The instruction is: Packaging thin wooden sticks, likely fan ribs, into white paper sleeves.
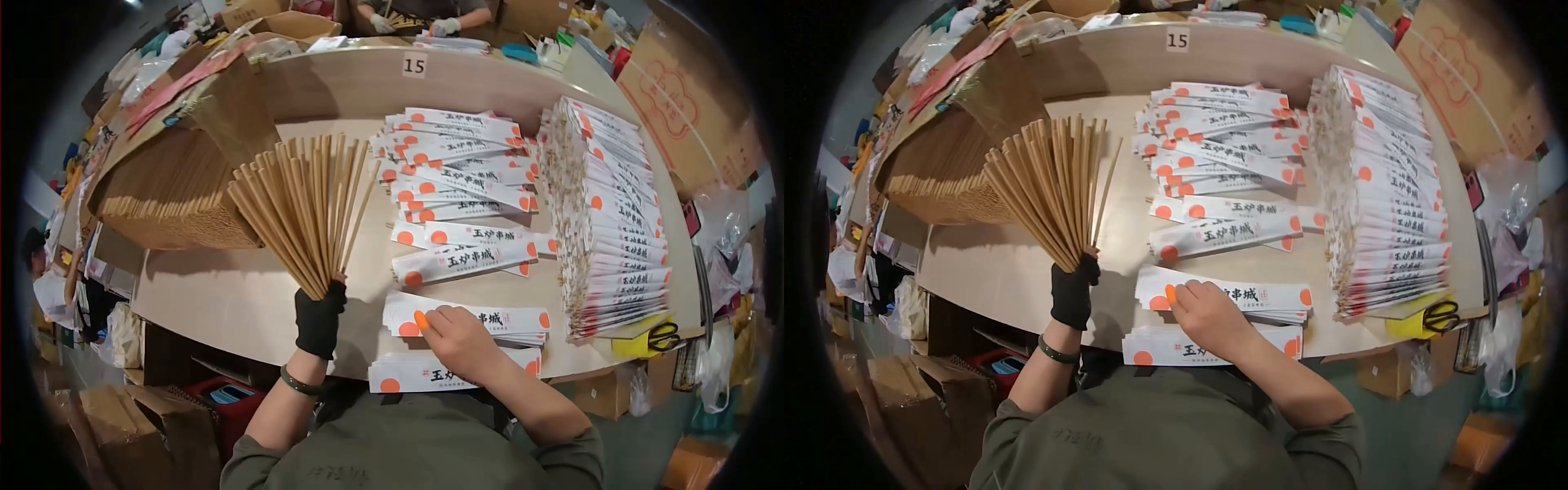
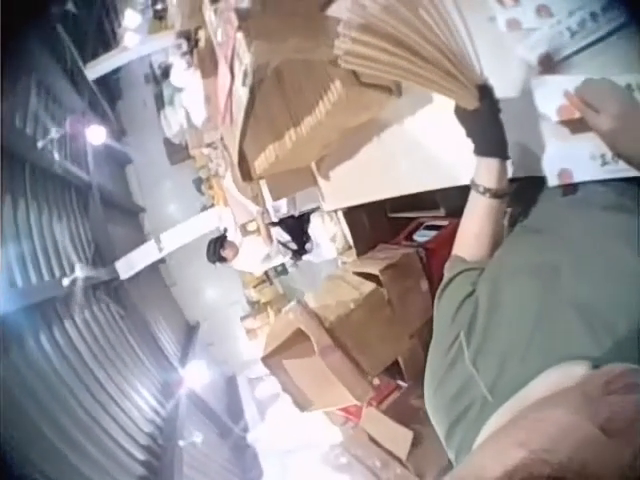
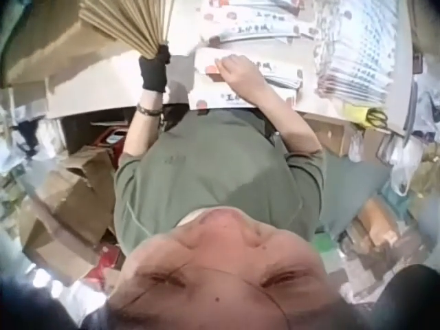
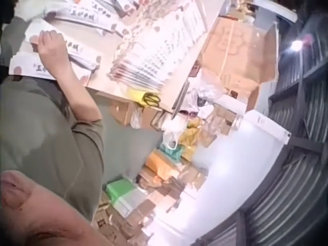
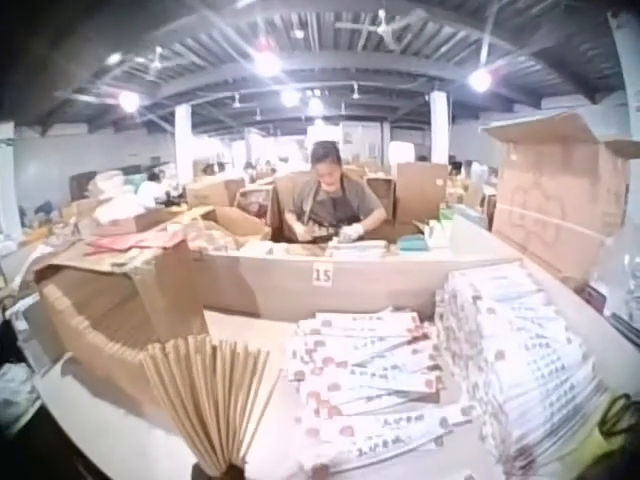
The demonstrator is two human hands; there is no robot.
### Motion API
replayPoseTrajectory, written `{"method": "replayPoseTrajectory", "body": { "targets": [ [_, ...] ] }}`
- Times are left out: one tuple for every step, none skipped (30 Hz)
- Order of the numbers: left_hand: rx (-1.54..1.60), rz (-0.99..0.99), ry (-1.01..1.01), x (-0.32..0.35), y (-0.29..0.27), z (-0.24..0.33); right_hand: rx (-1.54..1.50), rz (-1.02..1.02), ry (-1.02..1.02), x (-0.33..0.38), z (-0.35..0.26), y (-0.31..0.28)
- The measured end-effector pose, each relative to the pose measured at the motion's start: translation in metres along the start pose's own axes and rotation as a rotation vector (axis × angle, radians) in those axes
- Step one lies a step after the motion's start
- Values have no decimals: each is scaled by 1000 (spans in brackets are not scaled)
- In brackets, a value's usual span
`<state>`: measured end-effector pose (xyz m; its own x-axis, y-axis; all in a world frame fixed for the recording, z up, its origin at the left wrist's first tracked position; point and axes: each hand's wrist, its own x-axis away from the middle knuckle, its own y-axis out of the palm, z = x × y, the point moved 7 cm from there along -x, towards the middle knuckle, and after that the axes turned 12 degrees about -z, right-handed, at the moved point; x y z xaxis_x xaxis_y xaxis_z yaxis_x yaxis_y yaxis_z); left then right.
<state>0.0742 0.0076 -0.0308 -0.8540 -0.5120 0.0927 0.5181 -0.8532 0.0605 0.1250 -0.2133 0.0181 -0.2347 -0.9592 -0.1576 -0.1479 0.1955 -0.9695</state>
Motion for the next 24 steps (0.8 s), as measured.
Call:
{"method": "replayPoseTrajectory", "body": {
  "targets": [
    [30, 18, 20, -3, -7, -5, -20, 22, 1, 0, 2, 3],
    [29, 16, 11, -2, -8, -9, -36, 47, 0, 0, 3, 5],
    [-57, 70, -36, 1, -11, -13, -52, 68, 23, 5, 4, 6],
    [-143, 125, -79, 4, -15, -16, -54, 68, 24, 8, 3, 7],
    [-217, 131, -105, 5, -20, -18, -110, 99, 38, 9, 4, 4],
    [-219, 132, -102, 3, -23, -19, -165, 132, 51, 10, 5, 2],
    [-263, 160, -31, 7, -26, -17, -156, 120, 73, 13, 4, 3],
    [-308, 188, 41, 11, -29, -14, -157, 120, 73, 14, 3, 3],
    [-330, 173, 45, 13, -34, -14, -183, 144, 87, 13, 4, 1],
    [-331, 166, 46, 15, -32, -11, -207, 172, 105, 13, 5, -1],
    [-407, 178, 110, 21, -29, 2, -206, 175, 111, 14, 4, 1],
    [-482, 188, 174, 26, -26, 13, -231, 197, 153, 16, 8, 3],
    [-483, 150, 145, 25, -26, 14, -254, 223, 190, 15, 13, 4],
    [-484, 146, 153, 27, -27, 15, -250, 231, 192, 14, 14, 2],
    [-499, 125, 153, 28, -28, 16, -352, 243, 246, 13, 20, -1],
    [-513, 106, 145, 30, -28, 15, -458, 249, 300, 15, 25, -2],
    [-546, 128, 171, 32, -28, 20, -457, 251, 304, 14, 29, -7],
    [-482, 81, 115, 31, -30, 21, -556, 234, 359, 11, 40, -11],
    [-475, 90, 130, 32, -31, 25, -657, 215, 420, 11, 48, -15],
    [-469, 101, 143, 34, -33, 27, -660, 213, 431, 9, 49, -23],
    [-452, 97, 160, 34, -36, 26, -821, 230, 483, 10, 54, -28],
    [-453, 92, 162, 34, -36, 27, -978, 253, 527, 8, 62, -29],
    [-524, 57, 142, 36, -34, 29, -926, 244, 518, 9, 70, -29],
    [-595, 23, 122, 37, -32, 29, -926, 247, 520, 8, 73, -31]
  ]
}}
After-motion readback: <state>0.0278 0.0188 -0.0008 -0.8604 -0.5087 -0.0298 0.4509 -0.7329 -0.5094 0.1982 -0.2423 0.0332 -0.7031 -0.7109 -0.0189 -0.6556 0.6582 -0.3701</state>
